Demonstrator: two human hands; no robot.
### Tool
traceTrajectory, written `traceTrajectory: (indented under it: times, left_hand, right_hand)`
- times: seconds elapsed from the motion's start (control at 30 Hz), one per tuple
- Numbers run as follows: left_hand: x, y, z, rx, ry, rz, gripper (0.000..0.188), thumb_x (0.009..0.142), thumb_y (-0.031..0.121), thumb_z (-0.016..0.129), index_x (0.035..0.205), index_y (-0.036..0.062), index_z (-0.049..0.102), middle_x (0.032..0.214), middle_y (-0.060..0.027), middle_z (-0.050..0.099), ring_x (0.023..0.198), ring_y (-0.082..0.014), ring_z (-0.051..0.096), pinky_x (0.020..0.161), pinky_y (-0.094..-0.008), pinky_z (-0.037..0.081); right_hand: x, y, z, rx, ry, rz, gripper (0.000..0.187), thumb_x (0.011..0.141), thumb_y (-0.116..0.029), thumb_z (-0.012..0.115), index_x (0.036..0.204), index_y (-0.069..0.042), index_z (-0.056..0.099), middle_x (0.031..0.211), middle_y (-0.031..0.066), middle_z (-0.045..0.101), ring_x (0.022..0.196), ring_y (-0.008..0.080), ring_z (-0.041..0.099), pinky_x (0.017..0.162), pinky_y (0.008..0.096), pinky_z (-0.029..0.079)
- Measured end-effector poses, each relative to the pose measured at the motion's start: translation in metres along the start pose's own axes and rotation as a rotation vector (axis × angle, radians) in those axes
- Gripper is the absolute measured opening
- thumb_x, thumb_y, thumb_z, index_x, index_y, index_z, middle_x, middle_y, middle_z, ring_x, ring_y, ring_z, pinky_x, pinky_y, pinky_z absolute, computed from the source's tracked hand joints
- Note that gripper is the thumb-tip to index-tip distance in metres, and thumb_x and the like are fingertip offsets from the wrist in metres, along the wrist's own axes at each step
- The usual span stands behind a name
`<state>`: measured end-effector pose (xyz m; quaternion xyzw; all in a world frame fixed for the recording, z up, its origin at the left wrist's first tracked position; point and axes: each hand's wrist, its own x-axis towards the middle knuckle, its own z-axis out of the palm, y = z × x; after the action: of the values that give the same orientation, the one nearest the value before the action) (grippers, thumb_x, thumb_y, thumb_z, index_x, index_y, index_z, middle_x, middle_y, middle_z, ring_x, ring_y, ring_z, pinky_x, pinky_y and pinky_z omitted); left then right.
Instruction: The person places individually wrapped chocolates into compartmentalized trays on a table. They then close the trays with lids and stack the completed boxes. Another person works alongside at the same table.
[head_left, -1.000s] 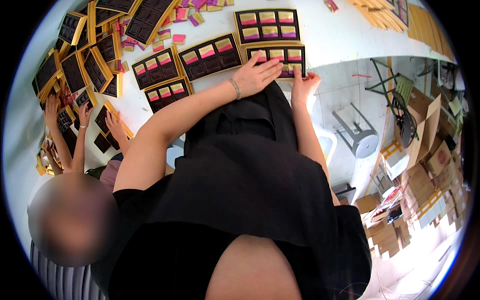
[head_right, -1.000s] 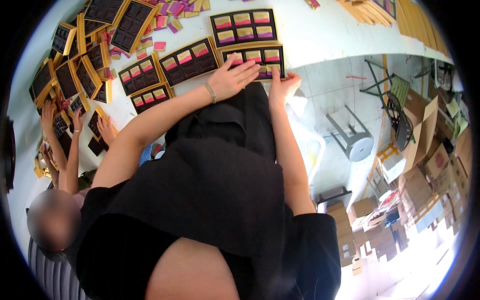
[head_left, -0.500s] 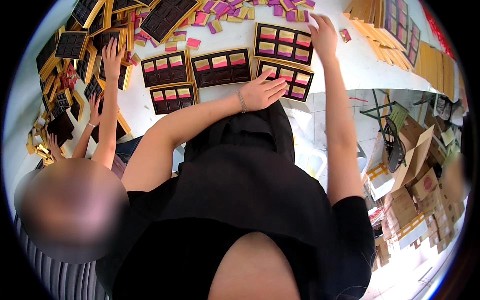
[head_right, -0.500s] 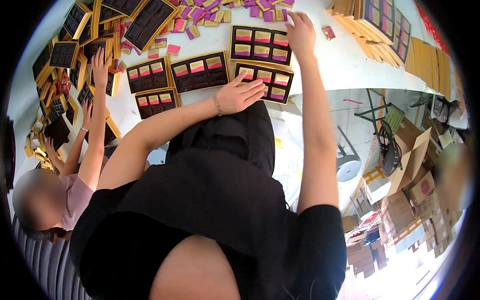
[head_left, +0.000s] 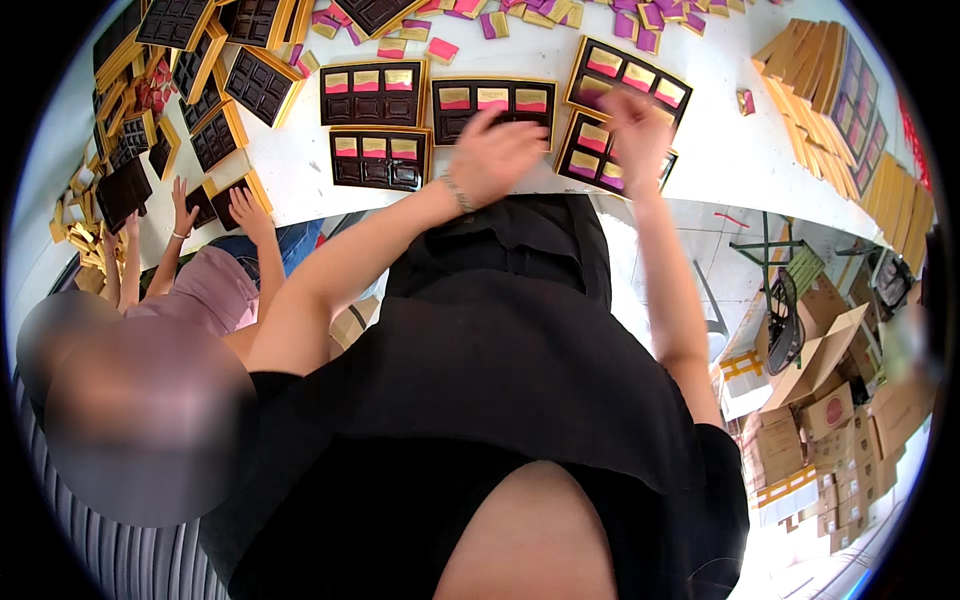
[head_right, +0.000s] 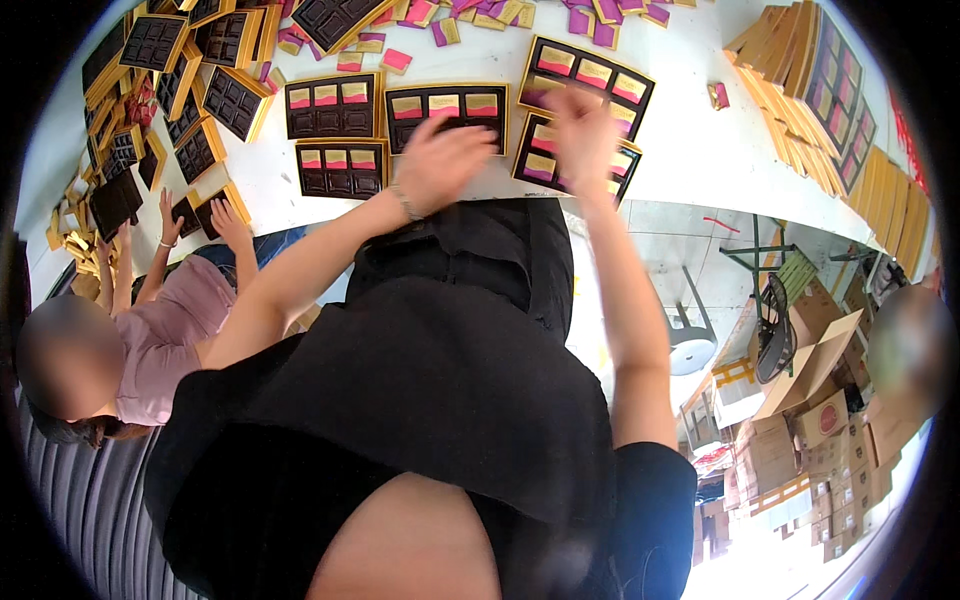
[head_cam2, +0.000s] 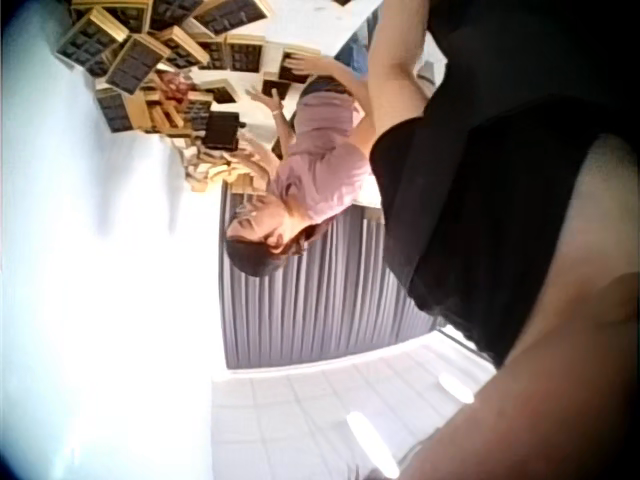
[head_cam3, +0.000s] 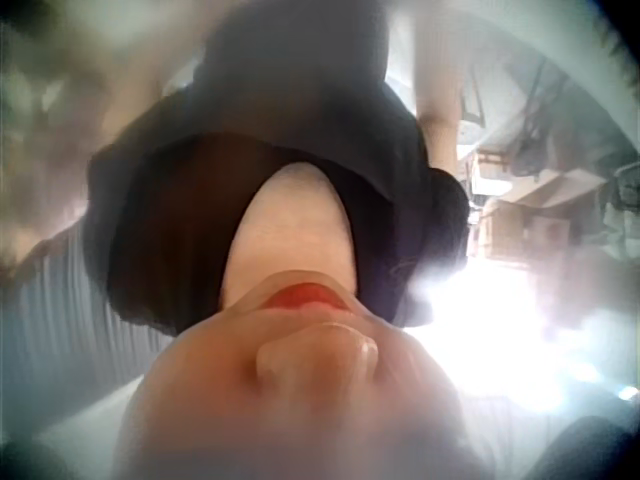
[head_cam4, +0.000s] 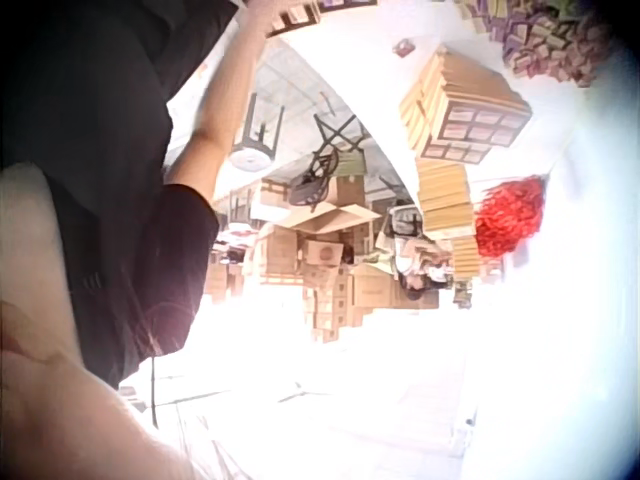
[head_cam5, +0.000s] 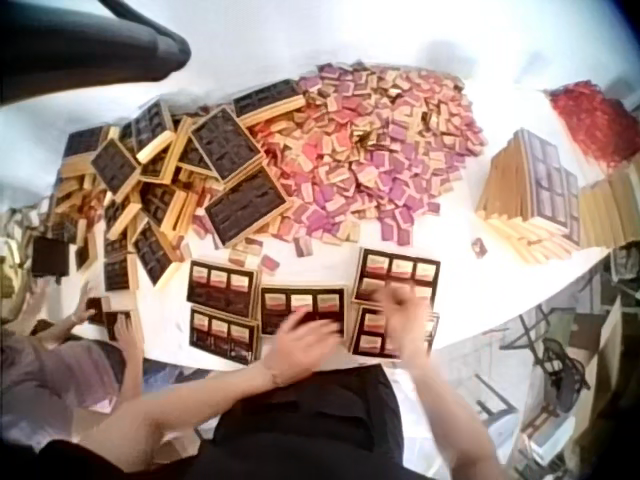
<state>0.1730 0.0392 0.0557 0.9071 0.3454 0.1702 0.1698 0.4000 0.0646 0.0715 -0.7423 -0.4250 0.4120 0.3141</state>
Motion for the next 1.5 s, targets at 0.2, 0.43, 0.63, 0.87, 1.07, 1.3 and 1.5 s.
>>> traceTrajectory:
  times: [0.2, 0.43, 0.63, 0.87, 1.07, 1.3, 1.5]
  left_hand:
    - [-0.016, -0.013, -0.012, -0.669, 0.151, -0.794, 0.026, 0.082, 0.008, 0.07, 0.106, 0.0012, 0.065, 0.092, -0.0064, 0.07, 0.078, -0.0175, 0.069, 0.071, -0.0278, 0.053]
    - [-0.006, -0.001, -0.008, -0.846, 0.1, -0.887, 0.024, 0.089, 0.01, 0.065, 0.11, -0.0017, 0.063, 0.1, -0.0087, 0.07, 0.086, -0.0137, 0.068, 0.07, -0.025, 0.054]
    - [0.0, -0.001, 0.011, -1.439, 0.074, -1.139, 0.029, 0.09, 0.009, 0.063, 0.117, -0.0016, 0.062, 0.1, -0.0105, 0.07, 0.085, -0.0151, 0.069, 0.069, -0.0259, 0.057]
    - [0.007, -0.005, 0.01, -0.856, -0.022, -0.982, 0.025, 0.086, 0.008, 0.065, 0.109, 0.0023, 0.068, 0.087, -0.0107, 0.072, 0.073, -0.0146, 0.07, 0.064, -0.0262, 0.056]
    - [0.003, -0.003, 0.019, -0.232, 0.036, -0.585, 0.03, 0.083, 0.022, 0.069, 0.109, 0.0078, 0.068, 0.09, -0.0095, 0.067, 0.078, -0.0244, 0.066, 0.068, -0.0325, 0.052]
    - [0.004, -0.006, 0.008, 0.073, 0.029, -0.059, 0.037, 0.079, 0.015, 0.064, 0.115, 0.008, 0.064, 0.119, -0.0054, 0.06, 0.111, -0.0206, 0.057, 0.091, -0.0373, 0.046]
    - [-0.013, -0.016, 0.024, 0.168, 0.042, 0.086, 0.034, 0.083, 0.012, 0.056, 0.116, 0.0086, 0.063, 0.129, -0.0034, 0.058, 0.123, -0.0171, 0.052, 0.101, -0.0384, 0.04]
  right_hand:
    - [-0.044, 0.008, 0.062, 0.505, -0.246, 0.377, 0.02, 0.084, -0.01, 0.07, 0.097, 0.005, 0.068, 0.076, 0.0055, 0.065, 0.062, 0.0094, 0.06, 0.057, 0.0211, 0.049]
    - [-0.054, 0.004, 0.056, -0.142, 0.004, -0.172, 0.015, 0.081, -0.009, 0.069, 0.093, -0.001, 0.068, 0.08, 0.0087, 0.063, 0.068, 0.0223, 0.063, 0.06, 0.0344, 0.052]
    - [-0.076, 0.005, 0.082, -0.23, -0.063, -0.326, 0.011, 0.082, -0.008, 0.065, 0.092, -0.003, 0.067, 0.083, 0.0137, 0.061, 0.075, 0.0325, 0.062, 0.064, 0.0409, 0.05]
    - [-0.073, 0.028, 0.046, -0.16, -0.018, -0.255, 0.013, 0.088, -0.004, 0.061, 0.099, -0.001, 0.067, 0.082, 0.0103, 0.066, 0.07, 0.0182, 0.065, 0.064, 0.0291, 0.051]
    - [0.005, 0.014, 0.018, -0.27, 0.281, -0.385, 0.011, 0.086, -0.009, 0.061, 0.093, -0.003, 0.067, 0.083, 0.015, 0.064, 0.073, 0.0292, 0.063, 0.064, 0.0367, 0.049]
    - [0.135, 0.002, -0.009, -0.843, 0.211, 0.01, 0.037, 0.077, -0.031, 0.074, 0.097, -0.001, 0.065, 0.097, 0.0196, 0.066, 0.095, 0.0359, 0.065, 0.08, 0.0436, 0.052]
    - [0.171, 0.052, -0.025, -0.645, 0.108, -0.171, 0.037, 0.073, -0.028, 0.076, 0.099, -0.002, 0.068, 0.093, 0.0191, 0.07, 0.091, 0.0354, 0.067, 0.078, 0.0425, 0.053]
